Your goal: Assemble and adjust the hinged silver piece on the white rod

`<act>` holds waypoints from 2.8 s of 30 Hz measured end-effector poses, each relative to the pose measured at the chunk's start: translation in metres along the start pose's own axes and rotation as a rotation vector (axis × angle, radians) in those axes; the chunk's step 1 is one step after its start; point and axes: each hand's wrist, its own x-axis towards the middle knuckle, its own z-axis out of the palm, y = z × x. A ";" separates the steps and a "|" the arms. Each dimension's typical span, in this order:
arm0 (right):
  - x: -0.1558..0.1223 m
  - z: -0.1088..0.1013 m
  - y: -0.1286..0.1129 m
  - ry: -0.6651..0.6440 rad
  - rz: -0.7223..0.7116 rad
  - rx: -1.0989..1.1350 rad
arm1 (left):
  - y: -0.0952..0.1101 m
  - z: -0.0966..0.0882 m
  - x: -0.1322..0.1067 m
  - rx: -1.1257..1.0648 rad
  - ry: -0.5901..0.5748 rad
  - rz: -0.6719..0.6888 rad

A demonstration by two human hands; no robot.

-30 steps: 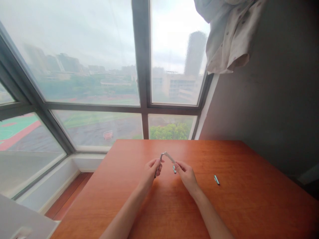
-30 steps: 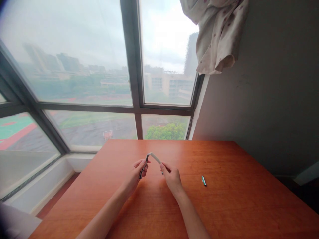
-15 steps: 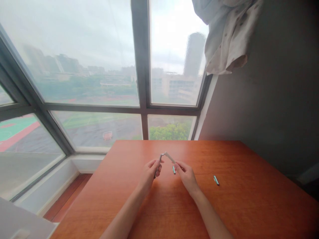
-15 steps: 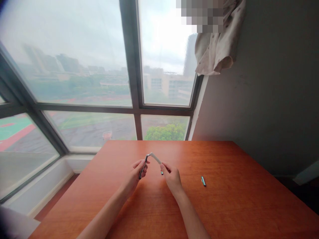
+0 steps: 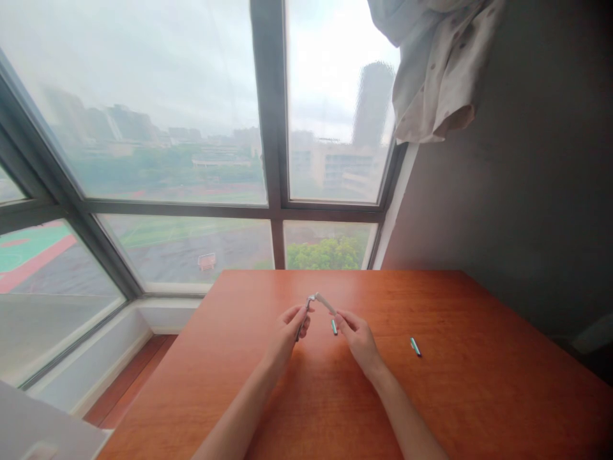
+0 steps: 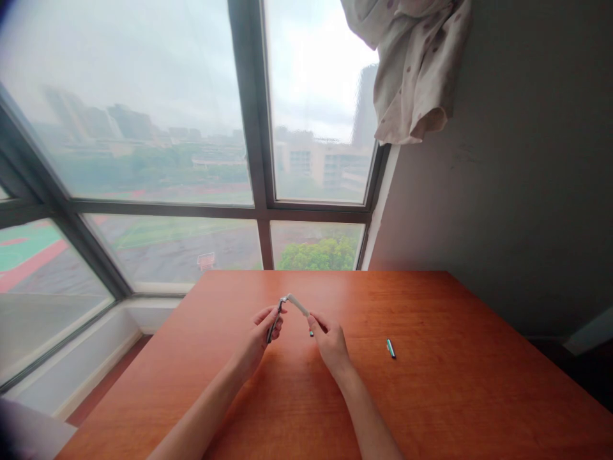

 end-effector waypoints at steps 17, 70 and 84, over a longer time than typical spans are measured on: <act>0.000 -0.001 0.000 0.000 0.000 0.029 | 0.003 0.000 -0.003 -0.028 -0.024 0.006; -0.004 0.002 -0.010 -0.167 0.242 0.359 | 0.004 0.000 -0.002 0.175 -0.004 0.105; -0.005 0.002 -0.011 -0.197 0.264 0.379 | 0.004 0.000 -0.003 0.158 -0.030 0.123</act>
